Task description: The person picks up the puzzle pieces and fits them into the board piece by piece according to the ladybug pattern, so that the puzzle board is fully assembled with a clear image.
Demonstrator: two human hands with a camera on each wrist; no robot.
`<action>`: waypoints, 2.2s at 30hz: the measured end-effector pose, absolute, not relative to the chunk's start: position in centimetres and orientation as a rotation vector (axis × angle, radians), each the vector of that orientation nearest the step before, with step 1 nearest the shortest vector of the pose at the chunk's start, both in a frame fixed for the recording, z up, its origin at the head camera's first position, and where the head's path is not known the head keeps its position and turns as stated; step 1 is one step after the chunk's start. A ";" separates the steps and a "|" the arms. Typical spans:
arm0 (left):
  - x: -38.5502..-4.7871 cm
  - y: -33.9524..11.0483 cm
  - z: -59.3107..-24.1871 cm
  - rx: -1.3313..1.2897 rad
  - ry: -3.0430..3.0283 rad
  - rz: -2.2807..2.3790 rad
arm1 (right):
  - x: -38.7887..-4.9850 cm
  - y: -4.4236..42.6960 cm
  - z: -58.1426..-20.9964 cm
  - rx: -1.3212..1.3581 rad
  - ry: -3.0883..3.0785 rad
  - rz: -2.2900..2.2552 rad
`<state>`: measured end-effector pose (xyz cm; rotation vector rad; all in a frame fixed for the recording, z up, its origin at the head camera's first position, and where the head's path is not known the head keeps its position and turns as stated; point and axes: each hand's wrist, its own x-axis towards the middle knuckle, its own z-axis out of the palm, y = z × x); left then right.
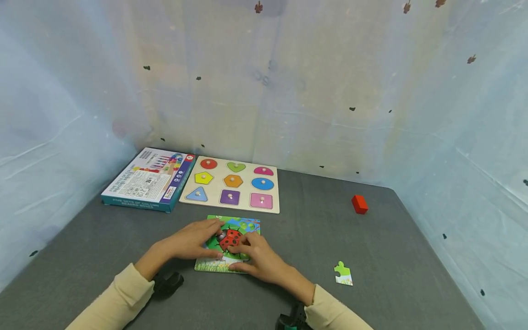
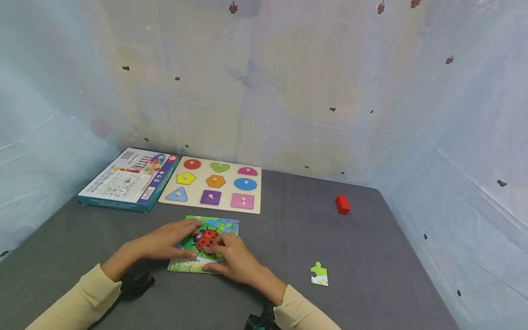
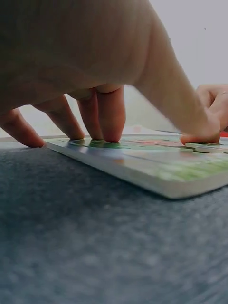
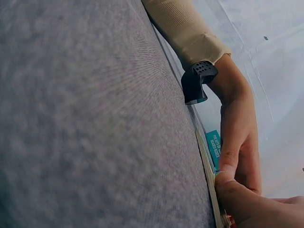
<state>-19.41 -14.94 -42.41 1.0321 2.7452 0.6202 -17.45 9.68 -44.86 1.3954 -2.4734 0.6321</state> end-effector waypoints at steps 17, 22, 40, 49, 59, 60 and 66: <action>-19.6 -15.5 -42.2 1.047 2.679 0.714 | -17.3 9.3 -44.9 1.437 -2.497 0.600; -19.7 -15.6 -42.4 1.063 2.665 0.737 | -17.3 9.4 -44.8 1.447 -2.503 0.603; -19.3 -14.4 -42.8 1.008 2.788 0.633 | -17.0 10.2 -43.7 1.388 -2.560 0.381; -19.0 -14.4 -42.7 1.041 2.791 0.625 | -17.1 10.4 -43.6 1.430 -2.571 0.469; -19.0 -14.2 -43.0 1.065 2.826 0.594 | -17.0 10.5 -43.1 1.376 -2.643 0.354; -18.9 -14.1 -43.0 1.066 2.832 0.590 | -17.0 10.5 -43.1 1.369 -2.642 0.343; -18.8 -14.2 -43.4 1.064 2.836 0.602 | -17.0 10.6 -43.5 1.386 -2.640 0.408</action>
